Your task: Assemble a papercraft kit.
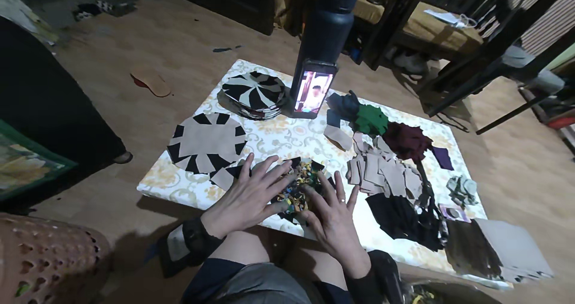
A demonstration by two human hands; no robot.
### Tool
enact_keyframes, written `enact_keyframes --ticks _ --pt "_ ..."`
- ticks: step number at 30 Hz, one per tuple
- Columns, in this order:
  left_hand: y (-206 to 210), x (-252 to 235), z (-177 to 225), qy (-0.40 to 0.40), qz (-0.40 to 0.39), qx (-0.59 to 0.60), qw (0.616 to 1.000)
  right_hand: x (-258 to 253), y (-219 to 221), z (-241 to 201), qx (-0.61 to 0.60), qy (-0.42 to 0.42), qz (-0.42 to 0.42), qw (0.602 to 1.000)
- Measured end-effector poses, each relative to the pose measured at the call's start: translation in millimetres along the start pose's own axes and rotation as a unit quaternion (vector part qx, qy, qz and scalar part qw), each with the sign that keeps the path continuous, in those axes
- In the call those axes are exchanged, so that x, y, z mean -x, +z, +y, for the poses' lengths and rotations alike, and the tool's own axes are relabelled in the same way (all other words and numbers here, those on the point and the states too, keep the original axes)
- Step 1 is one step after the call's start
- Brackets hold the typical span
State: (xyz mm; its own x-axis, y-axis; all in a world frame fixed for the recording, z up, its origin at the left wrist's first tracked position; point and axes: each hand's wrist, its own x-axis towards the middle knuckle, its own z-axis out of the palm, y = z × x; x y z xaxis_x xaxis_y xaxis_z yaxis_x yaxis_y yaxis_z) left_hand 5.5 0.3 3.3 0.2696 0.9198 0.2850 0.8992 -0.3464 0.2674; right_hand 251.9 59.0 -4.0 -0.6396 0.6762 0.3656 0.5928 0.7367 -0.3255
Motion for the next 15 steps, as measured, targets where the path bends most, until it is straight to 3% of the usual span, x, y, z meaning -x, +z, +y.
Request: enact_keyframes --ticks 5,15 --pt "3.0 -9.4 9.4 -0.017 -0.036 -0.001 0.999 -4.4 -3.1 2.9 -0.007 0.008 0.011 1.000" --pt "-0.7 -18.5 2.0 -0.045 0.013 -0.010 0.999 -12.1 -11.2 8.4 -0.002 0.007 0.029 1.000"
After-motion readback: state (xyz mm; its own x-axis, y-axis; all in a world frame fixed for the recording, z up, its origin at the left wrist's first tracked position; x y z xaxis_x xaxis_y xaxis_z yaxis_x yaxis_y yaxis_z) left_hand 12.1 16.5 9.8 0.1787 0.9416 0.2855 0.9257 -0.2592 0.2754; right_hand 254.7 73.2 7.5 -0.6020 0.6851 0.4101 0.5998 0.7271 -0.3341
